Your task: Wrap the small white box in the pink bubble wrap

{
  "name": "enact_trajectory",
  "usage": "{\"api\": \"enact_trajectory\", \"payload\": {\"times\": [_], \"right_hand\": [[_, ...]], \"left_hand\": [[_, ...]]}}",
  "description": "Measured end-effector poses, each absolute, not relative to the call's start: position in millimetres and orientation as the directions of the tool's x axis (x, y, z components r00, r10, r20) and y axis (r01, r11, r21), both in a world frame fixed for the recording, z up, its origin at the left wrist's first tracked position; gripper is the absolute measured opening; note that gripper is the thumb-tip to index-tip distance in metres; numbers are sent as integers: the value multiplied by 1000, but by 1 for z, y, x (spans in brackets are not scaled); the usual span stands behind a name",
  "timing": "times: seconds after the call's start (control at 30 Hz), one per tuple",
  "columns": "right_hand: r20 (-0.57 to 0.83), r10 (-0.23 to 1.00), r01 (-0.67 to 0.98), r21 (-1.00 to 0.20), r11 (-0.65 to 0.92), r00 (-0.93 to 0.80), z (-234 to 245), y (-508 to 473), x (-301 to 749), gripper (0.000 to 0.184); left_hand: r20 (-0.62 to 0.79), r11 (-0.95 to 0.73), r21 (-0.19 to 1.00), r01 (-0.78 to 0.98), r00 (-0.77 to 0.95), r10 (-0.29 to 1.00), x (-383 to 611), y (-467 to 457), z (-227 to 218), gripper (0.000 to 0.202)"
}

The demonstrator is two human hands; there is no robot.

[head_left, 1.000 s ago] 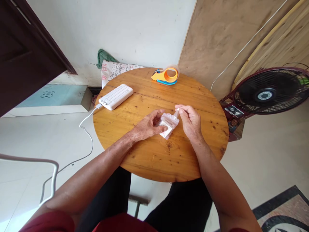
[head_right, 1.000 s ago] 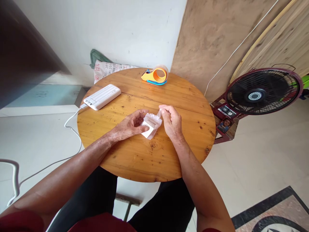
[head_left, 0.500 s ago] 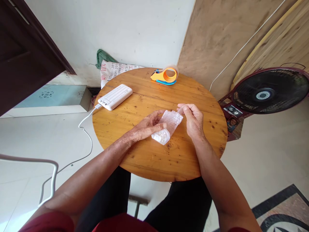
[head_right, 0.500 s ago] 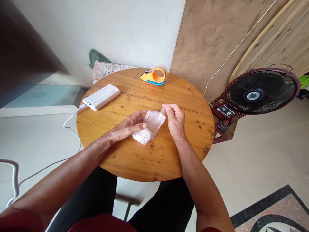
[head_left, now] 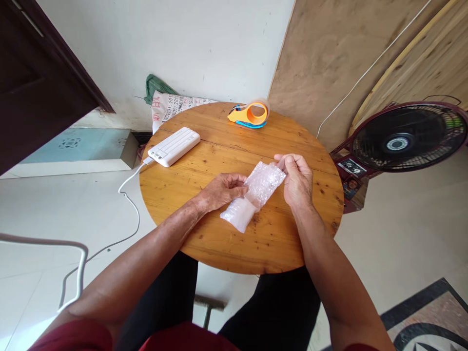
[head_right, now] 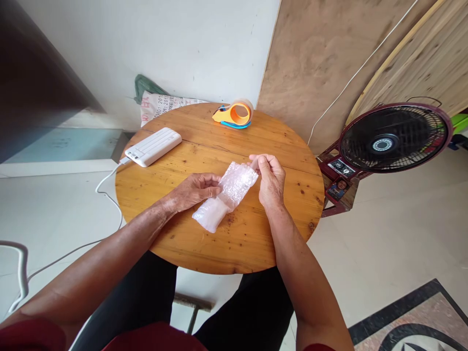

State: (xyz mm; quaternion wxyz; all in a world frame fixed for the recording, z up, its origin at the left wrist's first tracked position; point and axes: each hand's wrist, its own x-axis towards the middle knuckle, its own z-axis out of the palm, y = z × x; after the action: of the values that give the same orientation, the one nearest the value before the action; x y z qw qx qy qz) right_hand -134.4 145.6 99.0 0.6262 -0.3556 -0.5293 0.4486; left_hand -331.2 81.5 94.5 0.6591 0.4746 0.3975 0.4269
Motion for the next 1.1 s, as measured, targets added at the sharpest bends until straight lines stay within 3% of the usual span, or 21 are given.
{"api": "enact_trajectory", "payload": {"times": [0.17,0.3,0.4,0.47,0.67,0.8,0.9,1.1], "right_hand": [[150,989,-172,-974,150,11,101,148,-130,44],[-11,975,-131,-991,-41,-220,105,145,-128,56],[-10,908,-55,-998,-37,-418,105,138,-133,57],[29,889,-36,-999,14,-456,102,135,-138,59],[77,960,-7,-997,78,-270,90,140,-140,47],[82,981,-32,-997,77,-178,87,146,-137,42],[81,982,-36,-996,76,-168,87,148,-137,43],[139,990,50,-989,140,-13,87,150,-135,42]], "left_hand": [[-113,152,973,-176,215,970,-331,84,92,33],[-113,124,974,-187,70,991,-331,86,91,31],[-129,128,972,-197,8,992,-332,88,90,31],[-128,125,971,-203,-1,992,-332,88,89,33],[-67,70,976,-205,24,997,-333,85,91,47],[0,20,981,-194,101,995,-332,83,94,32],[-47,61,992,-109,129,991,-331,81,96,26],[-100,97,988,-124,-21,995,-333,85,94,41]]}}
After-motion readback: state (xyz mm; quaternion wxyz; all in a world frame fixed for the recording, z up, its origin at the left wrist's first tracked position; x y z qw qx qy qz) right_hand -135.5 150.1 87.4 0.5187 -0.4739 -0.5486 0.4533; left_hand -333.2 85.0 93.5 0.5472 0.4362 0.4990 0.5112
